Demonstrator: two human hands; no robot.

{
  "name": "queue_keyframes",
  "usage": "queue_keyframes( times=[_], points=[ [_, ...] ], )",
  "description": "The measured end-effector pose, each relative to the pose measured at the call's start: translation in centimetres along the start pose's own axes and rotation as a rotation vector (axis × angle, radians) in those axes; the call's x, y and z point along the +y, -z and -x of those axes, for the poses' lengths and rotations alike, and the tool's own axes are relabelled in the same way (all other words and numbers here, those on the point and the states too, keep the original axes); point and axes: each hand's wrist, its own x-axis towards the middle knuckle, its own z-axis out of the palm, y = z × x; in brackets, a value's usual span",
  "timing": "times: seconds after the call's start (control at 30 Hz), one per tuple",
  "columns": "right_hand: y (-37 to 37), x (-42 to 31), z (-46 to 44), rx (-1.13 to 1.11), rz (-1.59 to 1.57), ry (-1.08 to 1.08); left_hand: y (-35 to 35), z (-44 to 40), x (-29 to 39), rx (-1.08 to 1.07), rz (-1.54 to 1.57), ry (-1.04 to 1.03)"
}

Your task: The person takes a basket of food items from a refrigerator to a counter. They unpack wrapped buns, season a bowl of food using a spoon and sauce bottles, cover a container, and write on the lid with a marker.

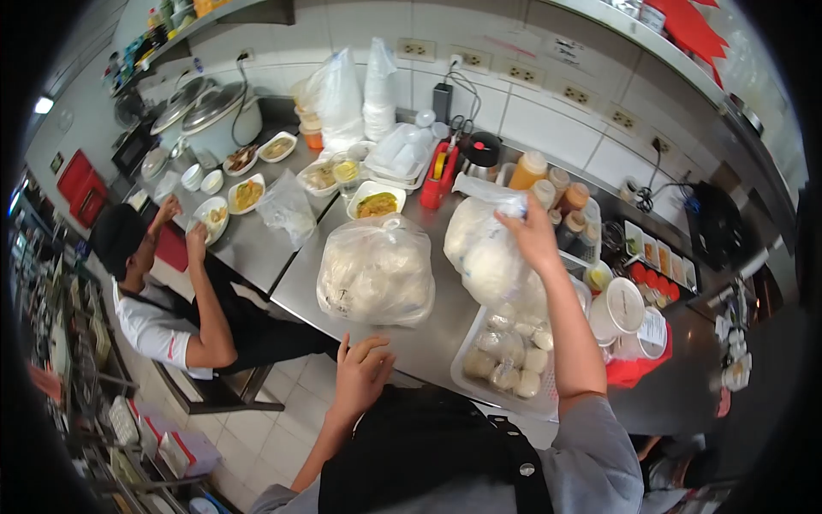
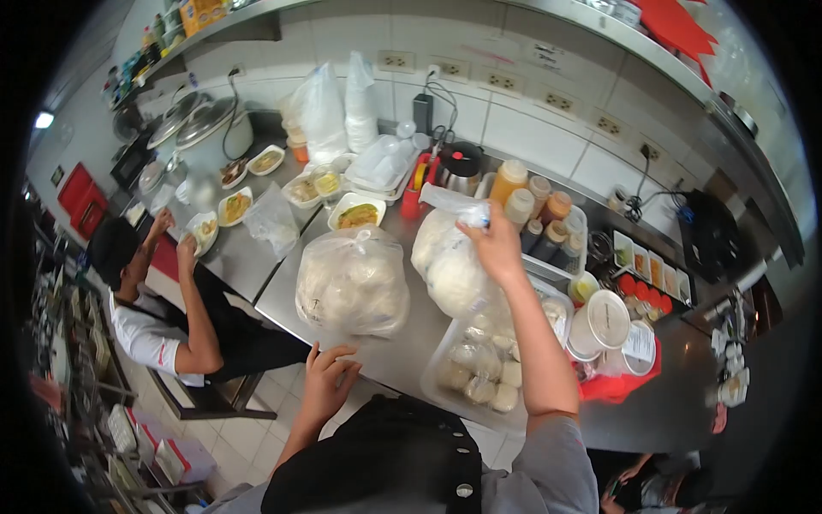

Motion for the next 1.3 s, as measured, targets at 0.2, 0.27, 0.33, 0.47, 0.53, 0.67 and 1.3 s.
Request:
queue_keyframes(
  times=[0.2,0.27,0.33,0.47,0.53,0.67,1.3],
  points=[
    [-10.6,8.5,-5.6,-0.088,0.207,-0.068,0.1,5.6,1.7,0.104,-0.136,0.248],
    [-13.1,9.9,-6.2,-0.144,0.228,-0.13,0.0,7.1,2.7,0.153,-0.173,0.347],
    [-15.5,10.5,-6.3,-0.066,0.413,-0.194,-0.4,8.8,3.6,0.181,-0.198,0.399],
    [-16.3,4.5,-4.3,-0.143,0.208,0.317,-1.9,9.9,5.3,0.212,-0.197,0.456],
    [-17.3,2.0,-3.2,-0.278,0.044,0.315,-2.3,9.7,6.3,0.218,-0.211,0.483],
    [-21.1,2.1,-2.1,-0.434,0.341,0.342,-1.9,8.7,7.9,0.228,-0.248,0.41],
    [-10.8,-2.1,6.5,-0.742,-0.175,0.299,-1.3,-7.2,3.6,0.308,-0.276,0.046]
  ],
)
